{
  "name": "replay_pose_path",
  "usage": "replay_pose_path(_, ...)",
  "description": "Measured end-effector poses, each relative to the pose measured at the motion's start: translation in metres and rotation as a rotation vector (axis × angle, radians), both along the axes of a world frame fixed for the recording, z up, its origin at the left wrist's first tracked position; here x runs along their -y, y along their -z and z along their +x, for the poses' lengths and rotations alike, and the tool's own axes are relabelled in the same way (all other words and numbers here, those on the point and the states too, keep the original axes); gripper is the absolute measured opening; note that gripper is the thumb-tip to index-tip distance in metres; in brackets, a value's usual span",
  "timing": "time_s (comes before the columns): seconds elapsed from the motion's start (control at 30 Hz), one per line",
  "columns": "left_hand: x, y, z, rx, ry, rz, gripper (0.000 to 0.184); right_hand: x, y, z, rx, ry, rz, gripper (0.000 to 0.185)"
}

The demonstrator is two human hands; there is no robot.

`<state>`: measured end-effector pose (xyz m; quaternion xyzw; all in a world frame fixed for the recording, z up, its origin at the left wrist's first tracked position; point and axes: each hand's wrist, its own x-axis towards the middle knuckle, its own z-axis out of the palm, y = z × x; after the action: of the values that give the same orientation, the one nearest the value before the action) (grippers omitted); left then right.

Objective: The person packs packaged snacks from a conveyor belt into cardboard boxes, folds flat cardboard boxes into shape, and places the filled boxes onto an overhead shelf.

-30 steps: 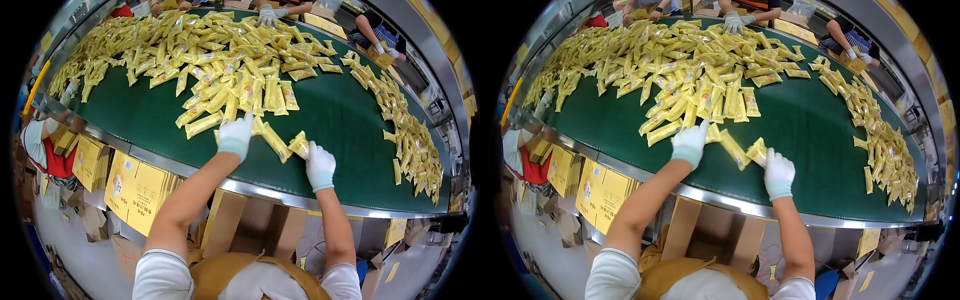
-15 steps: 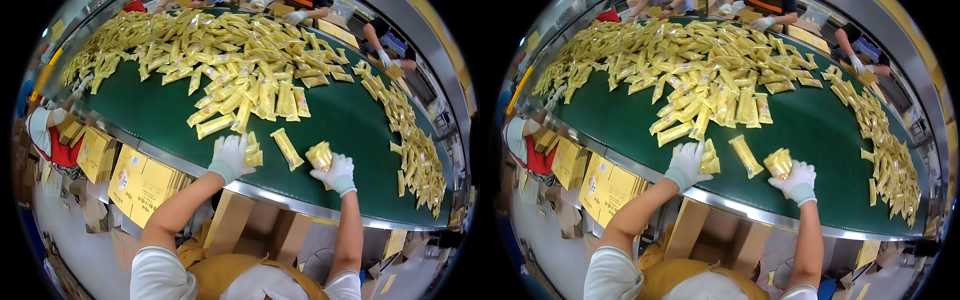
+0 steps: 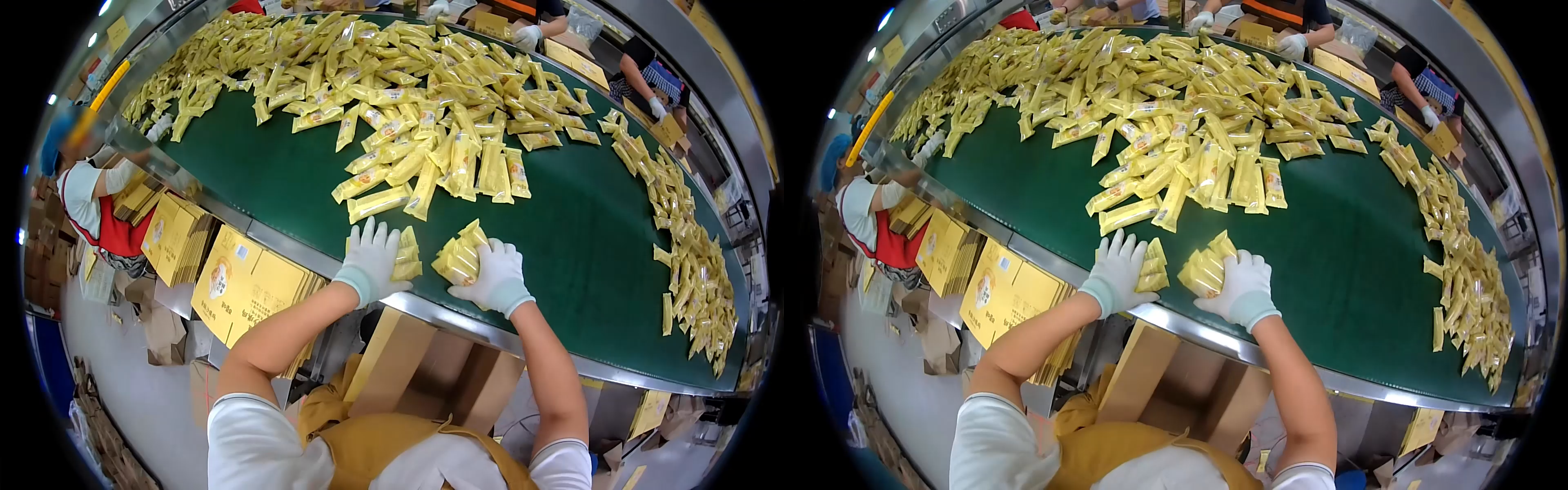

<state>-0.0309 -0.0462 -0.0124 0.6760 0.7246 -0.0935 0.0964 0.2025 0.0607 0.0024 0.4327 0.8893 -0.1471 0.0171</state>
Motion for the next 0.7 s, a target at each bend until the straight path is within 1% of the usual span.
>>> replay_pose_path(0.1, 0.005, 0.002, 0.006, -0.043, 0.014, 0.025, 0.106, 0.003, 0.010, 0.025, -0.014, -0.103, 0.173, 0.080)
replay_pose_path(0.13, 0.008, 0.004, 0.007, -0.038, 0.017, 0.040, 0.105, 0.002, 0.008, 0.032, 0.013, -0.071, 0.114, 0.076)
replay_pose_path(0.23, 0.013, 0.004, 0.008, -0.034, -0.001, 0.065, 0.108, 0.007, 0.015, 0.048, -0.053, 0.066, 0.041, 0.078)
replay_pose_path(0.27, 0.014, 0.003, 0.008, -0.036, -0.009, 0.072, 0.109, 0.010, 0.018, 0.050, -0.043, 0.060, 0.106, 0.082)
replay_pose_path(0.37, 0.006, -0.007, 0.001, 0.090, -0.085, 0.044, 0.113, 0.012, 0.016, 0.047, -0.011, 0.080, 0.094, 0.082)
replay_pose_path(0.47, -0.007, -0.029, -0.012, 0.144, -0.118, 0.026, 0.113, 0.013, 0.018, 0.048, -0.042, 0.083, 0.112, 0.082)
replay_pose_path(0.57, -0.031, -0.050, -0.037, 0.312, -0.205, 0.039, 0.109, 0.012, 0.019, 0.048, -0.034, 0.096, 0.084, 0.083)
replay_pose_path(0.6, -0.043, -0.052, -0.050, 0.377, -0.187, 0.031, 0.107, 0.012, 0.019, 0.047, -0.035, 0.097, 0.089, 0.084)
replay_pose_path(0.63, -0.058, -0.048, -0.061, 0.389, -0.197, 0.011, 0.107, 0.013, 0.019, 0.047, -0.034, 0.098, 0.094, 0.084)
replay_pose_path(0.67, -0.073, -0.033, -0.073, 0.339, -0.131, 0.010, 0.106, 0.013, 0.019, 0.048, -0.033, 0.098, 0.099, 0.084)
replay_pose_path(0.7, -0.080, -0.034, -0.075, 0.290, -0.064, 0.008, 0.104, 0.013, 0.019, 0.048, -0.036, 0.097, 0.100, 0.083)
